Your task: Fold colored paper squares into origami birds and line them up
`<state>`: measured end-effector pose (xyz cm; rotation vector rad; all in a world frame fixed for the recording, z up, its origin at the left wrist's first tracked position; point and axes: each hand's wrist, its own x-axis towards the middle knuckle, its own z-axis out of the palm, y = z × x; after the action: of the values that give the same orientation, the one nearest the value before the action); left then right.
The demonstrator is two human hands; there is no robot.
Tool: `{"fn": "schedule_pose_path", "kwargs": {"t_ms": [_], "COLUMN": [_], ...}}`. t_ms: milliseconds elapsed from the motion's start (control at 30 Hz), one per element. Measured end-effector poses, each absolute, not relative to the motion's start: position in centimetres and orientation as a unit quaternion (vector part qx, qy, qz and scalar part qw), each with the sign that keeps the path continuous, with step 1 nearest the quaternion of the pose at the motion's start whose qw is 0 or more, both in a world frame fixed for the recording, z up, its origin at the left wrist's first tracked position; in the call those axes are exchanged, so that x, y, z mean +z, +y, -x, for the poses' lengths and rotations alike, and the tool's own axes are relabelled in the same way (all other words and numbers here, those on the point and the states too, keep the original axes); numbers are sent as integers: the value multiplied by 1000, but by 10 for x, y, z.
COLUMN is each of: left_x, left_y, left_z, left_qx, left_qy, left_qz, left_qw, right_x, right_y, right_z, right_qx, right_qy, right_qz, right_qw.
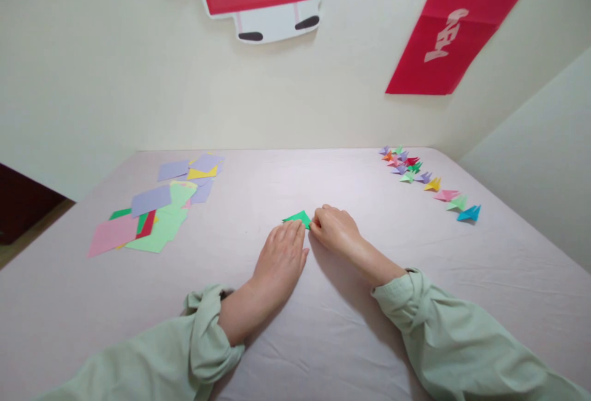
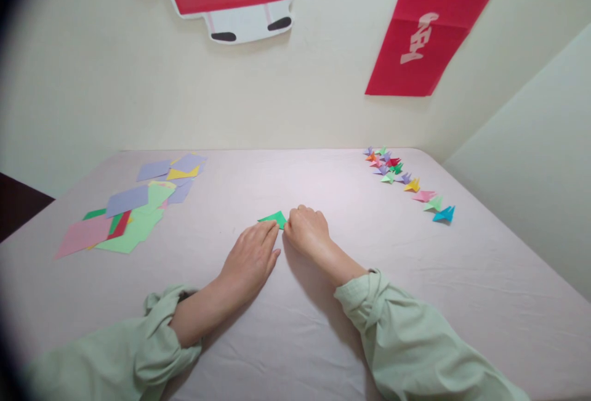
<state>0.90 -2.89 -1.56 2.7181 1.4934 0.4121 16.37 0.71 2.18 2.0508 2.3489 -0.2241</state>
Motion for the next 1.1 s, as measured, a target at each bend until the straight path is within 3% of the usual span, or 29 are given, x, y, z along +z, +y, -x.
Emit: {"fn": "schedule_pose_path", "kwargs": {"t_ms": [1100], "left_x": [-8], "left_y": [-31], "left_z": [-9], "left_qx": [85], "left_qy": [492], "left_qz": [-866], "left_qw": [-4], "right_x": [22], "right_y": [6], "right_z": [-164], "right_qx": [-72], "right_qy": [754], "right_qz": [-653], "right_qw": [-7]}}
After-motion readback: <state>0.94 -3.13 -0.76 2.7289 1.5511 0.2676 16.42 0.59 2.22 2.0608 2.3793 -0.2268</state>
